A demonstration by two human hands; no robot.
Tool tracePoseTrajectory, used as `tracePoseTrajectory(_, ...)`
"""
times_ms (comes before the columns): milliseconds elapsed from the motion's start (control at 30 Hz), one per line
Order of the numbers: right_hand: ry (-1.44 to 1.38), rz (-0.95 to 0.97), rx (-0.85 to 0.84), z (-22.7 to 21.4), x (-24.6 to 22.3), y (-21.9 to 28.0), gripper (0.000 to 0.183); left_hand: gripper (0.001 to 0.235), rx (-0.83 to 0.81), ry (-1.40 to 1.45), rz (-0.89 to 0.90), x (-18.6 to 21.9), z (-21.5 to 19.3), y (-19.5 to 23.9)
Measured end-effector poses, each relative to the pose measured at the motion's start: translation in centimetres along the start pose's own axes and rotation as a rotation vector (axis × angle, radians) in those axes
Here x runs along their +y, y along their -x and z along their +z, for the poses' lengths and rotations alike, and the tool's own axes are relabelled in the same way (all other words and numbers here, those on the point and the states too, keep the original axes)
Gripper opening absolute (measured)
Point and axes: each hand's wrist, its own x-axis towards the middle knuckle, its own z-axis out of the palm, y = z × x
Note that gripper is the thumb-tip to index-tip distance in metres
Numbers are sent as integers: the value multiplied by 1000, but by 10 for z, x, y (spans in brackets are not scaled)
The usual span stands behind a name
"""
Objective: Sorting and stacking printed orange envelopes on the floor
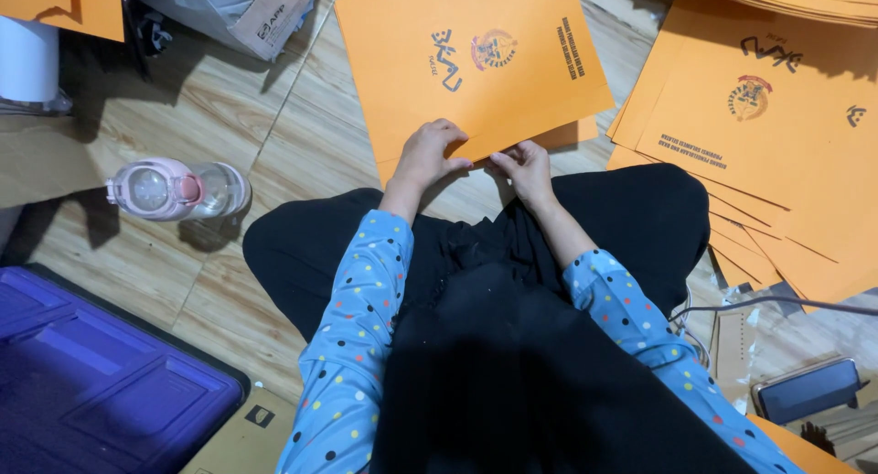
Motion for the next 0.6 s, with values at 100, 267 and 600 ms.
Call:
tracePoseTrajectory(100,-18,11,5,2,-7,2,17,43,6,13,-8,1,0,-1)
tracePoseTrajectory(267,3,12,2,1,-13,3,14,44,9,23,-23,2,-3,-2)
tracePoseTrajectory(600,-63,68,10,-1,9,-3,13,46,3,-139,20,4,15,-1)
